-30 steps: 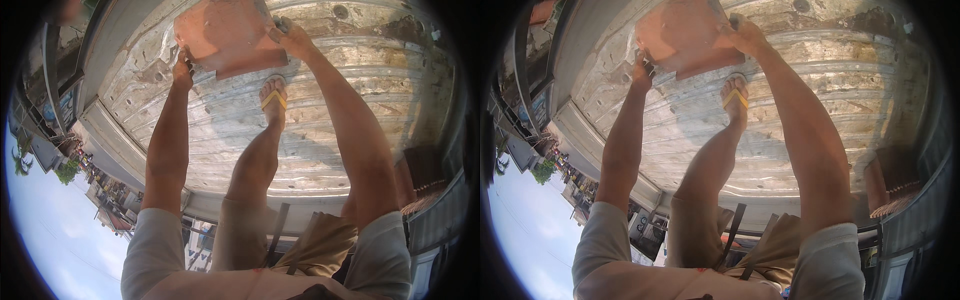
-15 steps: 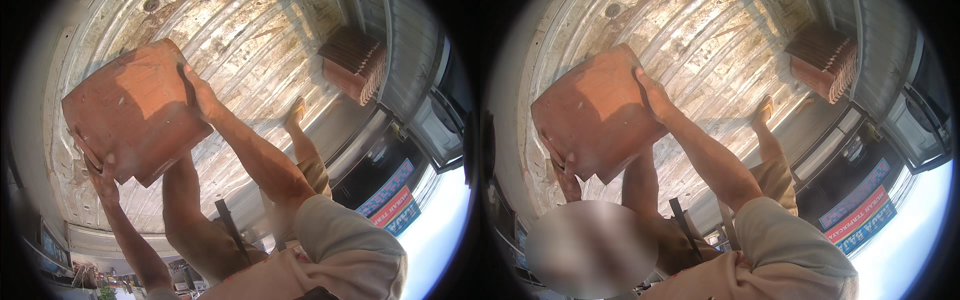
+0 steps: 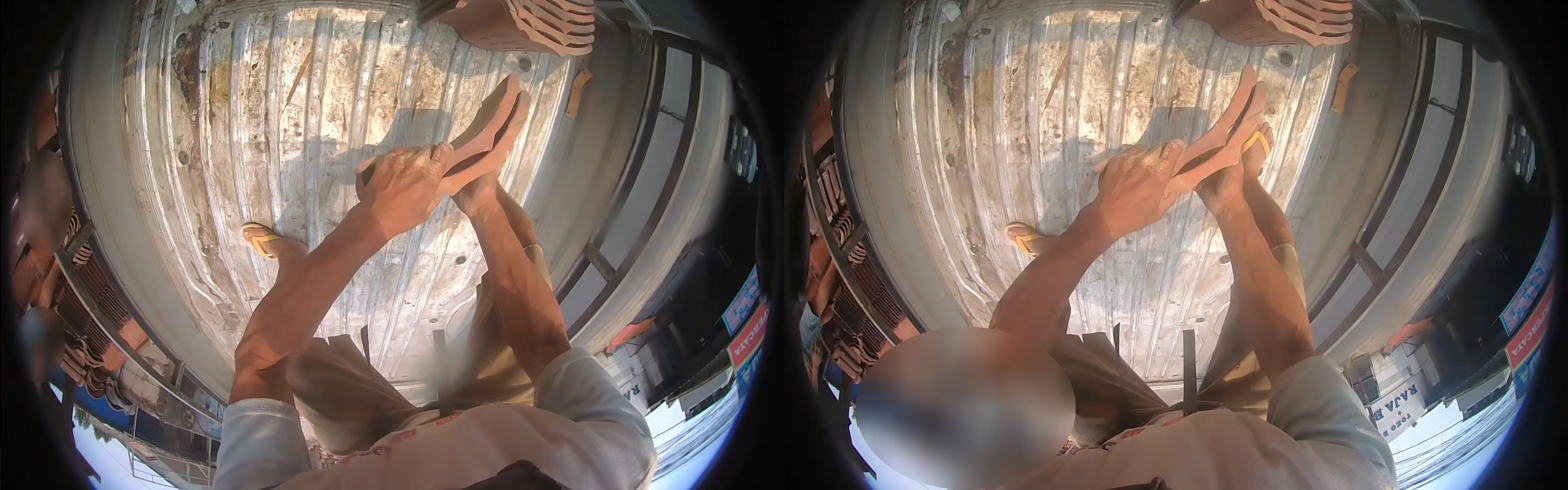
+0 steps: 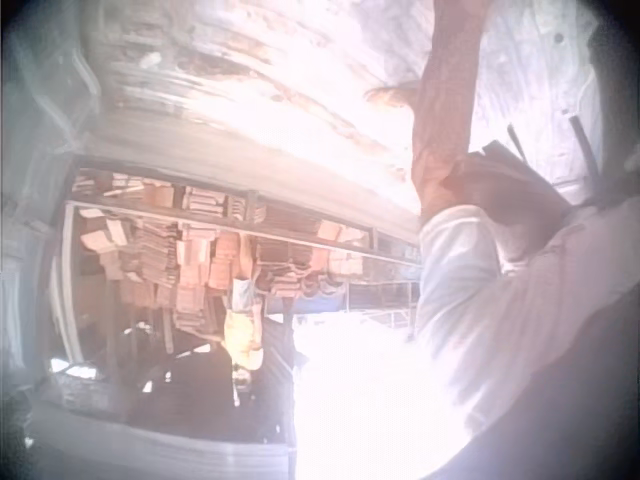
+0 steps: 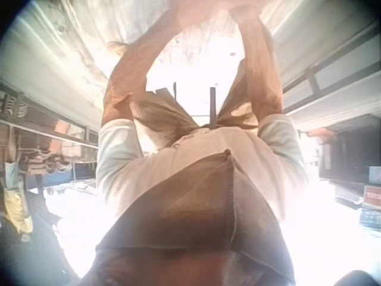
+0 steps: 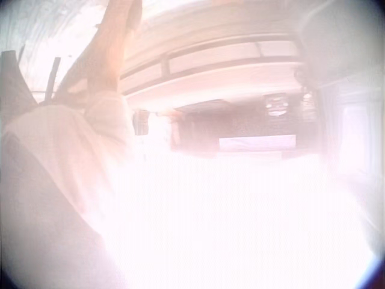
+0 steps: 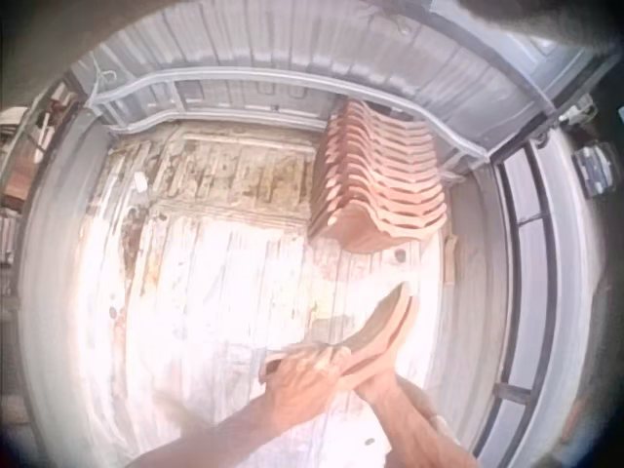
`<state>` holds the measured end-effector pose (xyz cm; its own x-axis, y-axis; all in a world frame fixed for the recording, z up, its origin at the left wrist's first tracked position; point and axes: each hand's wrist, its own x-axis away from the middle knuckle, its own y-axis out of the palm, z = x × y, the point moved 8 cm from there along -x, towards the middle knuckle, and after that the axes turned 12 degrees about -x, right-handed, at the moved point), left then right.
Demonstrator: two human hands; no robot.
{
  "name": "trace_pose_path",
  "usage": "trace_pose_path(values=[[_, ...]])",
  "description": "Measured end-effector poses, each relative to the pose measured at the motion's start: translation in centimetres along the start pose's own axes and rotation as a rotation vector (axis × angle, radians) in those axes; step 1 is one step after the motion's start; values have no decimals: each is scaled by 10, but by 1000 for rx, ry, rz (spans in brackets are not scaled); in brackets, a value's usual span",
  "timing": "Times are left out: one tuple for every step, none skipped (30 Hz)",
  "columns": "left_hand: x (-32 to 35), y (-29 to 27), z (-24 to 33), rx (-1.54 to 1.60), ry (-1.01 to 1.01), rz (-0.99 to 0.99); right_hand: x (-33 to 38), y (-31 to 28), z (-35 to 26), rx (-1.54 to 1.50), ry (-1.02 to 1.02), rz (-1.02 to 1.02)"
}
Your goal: The person unloads terracotta roof tiles from the back of a pickup truck. They repeatedly pick up individual tiles and stacks of tiles, then place them onto the truck bed floor in a neat pile. Another person assists by handing over tiles.
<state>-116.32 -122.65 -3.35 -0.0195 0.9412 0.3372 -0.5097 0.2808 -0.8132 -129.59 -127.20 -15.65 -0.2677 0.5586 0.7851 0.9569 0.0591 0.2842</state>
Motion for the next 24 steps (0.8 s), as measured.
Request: trace_pose_path(values=[[-31, 5, 22, -72, 97, 11, -16, -27, -19, 183, -129, 9], [-63, 9, 41, -142, 196, 21, -34, -55, -36, 366, -258, 21], [-89, 12, 57, -219, 294, 31, -54, -76, -47, 544, -389, 26], [-116, 17, 67, -291, 329, 26, -70, -87, -56, 599, -464, 29], [-138, 21, 75, -360, 363, 12, -76, -89, -60, 568, -472, 14], [-158, 23, 80, -428, 395, -3, -88, -89, -68, 475, -474, -12], [-173, 26, 81, -477, 411, -38, -100, -89, -73, 397, -465, -36], [-193, 26, 85, -530, 436, -62, -116, -88, -83, 326, -474, -55], [-210, 26, 88, -583, 459, -88, -131, -85, -91, 258, -480, -74], [-227, 33, 86, -592, 463, -94, -150, -79, -99, 182, -489, -98], [-239, 30, 86, -574, 440, -65, -166, -76, -107, 117, -499, -121], [-249, 26, 85, -556, 415, -36, -181, -70, -112, 47, -503, -145], [-255, 24, 83, -535, 391, -9, -194, -66, -115, -41, -500, -168], [-252, 18, 90, -483, 424, 66, -200, -67, -117, -129, -491, -182], [-241, 11, 99, -429, 454, 141, -207, -65, -117, -240, -475, -202], [-222, 2, 116, -365, 468, 208, -210, -64, -115, -405, -420, -229], [-211, -3, 124, -202, 295, 171, -214, -73, -118, -560, -397, -229], [-195, -5, 119, -68, 87, 158, -217, -62, -115, -730, -347, -266], [-193, -4, 105, 71, -95, 152, -221, -63, -118, -748, -347, -265], [-195, 6, 81, 275, -328, 148, -220, -61, -117, -774, -326, -262], [-197, 23, 59, 480, -557, 143, -223, -61, -125, -577, -382, -236], [-193, 40, 42, 684, -799, 138, -224, -59, -130, -389, -432, -205], [-204, 36, 43, 728, -834, 150, -226, -65, -130, -320, -420, -175], [-219, 33, 43, 773, -867, 162, -223, -70, -126, -254, -389, -148]])
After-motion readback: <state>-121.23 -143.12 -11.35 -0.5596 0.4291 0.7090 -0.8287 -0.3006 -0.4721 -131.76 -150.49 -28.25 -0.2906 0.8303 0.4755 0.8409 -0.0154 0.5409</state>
